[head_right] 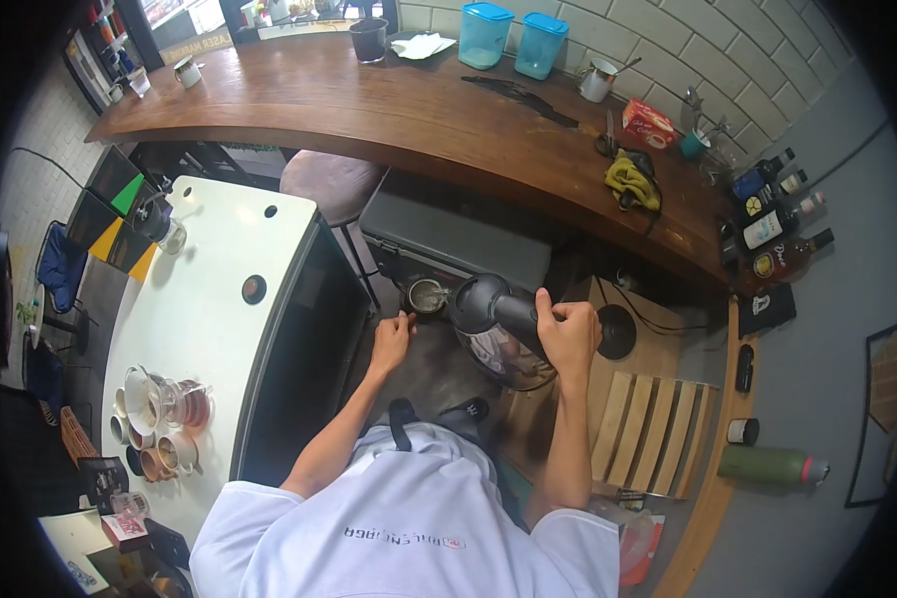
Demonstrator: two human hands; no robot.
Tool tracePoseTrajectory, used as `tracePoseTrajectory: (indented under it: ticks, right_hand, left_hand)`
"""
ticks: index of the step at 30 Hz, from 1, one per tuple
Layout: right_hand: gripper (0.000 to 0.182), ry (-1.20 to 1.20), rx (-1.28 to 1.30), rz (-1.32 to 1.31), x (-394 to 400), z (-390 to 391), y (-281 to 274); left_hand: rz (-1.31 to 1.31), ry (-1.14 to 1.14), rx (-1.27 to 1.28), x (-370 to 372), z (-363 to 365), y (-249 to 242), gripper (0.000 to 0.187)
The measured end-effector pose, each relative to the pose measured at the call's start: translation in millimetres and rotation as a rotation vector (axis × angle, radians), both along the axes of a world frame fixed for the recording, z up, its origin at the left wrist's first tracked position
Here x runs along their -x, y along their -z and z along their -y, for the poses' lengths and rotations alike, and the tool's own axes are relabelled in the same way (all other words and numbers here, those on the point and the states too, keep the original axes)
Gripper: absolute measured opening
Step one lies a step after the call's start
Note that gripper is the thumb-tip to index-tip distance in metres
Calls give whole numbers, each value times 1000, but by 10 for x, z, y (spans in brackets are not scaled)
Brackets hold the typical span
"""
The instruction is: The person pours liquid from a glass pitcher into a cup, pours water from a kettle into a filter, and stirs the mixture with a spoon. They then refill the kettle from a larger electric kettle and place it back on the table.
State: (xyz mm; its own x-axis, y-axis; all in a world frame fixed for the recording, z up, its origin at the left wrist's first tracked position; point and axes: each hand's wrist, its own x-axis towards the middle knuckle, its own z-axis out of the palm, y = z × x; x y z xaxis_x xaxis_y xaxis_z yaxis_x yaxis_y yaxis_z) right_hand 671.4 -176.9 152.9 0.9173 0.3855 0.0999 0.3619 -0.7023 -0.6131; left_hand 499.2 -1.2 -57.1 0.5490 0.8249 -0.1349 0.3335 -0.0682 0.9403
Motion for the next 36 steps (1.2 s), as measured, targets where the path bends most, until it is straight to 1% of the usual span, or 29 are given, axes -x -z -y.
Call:
tracePoseTrajectory:
  ticks: [17, 20, 22, 36]
  right_hand:
    - [50, 32, 33, -19, -97, 79, 80]
    - [50, 24, 38, -15, -113, 83, 95]
    - [50, 26, 40, 15, -112, 86, 105]
    - [49, 18, 56, -24, -130, 61, 51]
  left_hand:
    - [-35, 58, 21, -145, 98, -168, 55]
    - [5, 46, -4, -181, 115, -25, 54]
    - [-3, 48, 2, -188, 128, -30, 54]
    - [-36, 60, 39, -223, 143, -57, 53]
